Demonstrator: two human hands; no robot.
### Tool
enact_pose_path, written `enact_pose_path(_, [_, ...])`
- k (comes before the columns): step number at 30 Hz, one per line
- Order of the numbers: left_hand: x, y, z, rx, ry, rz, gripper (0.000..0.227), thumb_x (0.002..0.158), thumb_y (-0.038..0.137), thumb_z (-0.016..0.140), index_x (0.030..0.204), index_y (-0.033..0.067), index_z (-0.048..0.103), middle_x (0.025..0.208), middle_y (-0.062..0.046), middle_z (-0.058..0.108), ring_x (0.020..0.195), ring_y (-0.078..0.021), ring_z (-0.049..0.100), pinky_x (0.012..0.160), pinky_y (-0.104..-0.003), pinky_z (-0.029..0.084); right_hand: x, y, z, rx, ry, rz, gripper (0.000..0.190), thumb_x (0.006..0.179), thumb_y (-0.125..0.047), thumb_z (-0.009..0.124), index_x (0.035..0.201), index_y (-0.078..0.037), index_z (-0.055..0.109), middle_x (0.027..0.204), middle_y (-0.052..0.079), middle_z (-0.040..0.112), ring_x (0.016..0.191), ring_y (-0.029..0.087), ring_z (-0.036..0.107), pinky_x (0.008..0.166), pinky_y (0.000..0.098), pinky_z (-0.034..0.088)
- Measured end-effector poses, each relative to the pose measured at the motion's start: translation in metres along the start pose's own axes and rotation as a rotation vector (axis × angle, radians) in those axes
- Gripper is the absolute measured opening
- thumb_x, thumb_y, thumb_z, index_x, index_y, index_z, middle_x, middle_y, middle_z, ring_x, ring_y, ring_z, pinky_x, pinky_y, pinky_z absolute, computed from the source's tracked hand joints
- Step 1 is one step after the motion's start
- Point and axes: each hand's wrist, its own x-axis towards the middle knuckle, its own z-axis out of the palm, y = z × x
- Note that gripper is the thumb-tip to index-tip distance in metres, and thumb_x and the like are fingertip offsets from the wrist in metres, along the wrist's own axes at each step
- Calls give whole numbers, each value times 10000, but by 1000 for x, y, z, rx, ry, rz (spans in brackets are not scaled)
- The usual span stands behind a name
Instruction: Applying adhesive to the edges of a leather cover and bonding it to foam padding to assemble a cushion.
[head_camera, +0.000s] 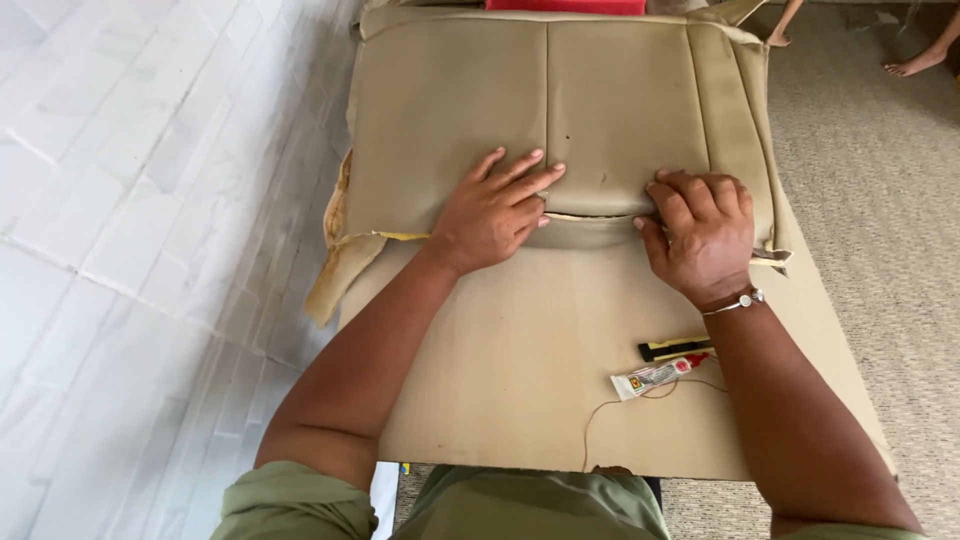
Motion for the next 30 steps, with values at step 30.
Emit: enact_pose_path(30, [-2,7,-2,-58,-41,-113,517,1009,301,705,1472,210,495,1470,-32,609,1378,-273,567,1169,-551,354,-7,-3,8,-27,69,-20,169,892,-220,822,1050,-167,793,1067,17,728,1004,248,659,960,429,516])
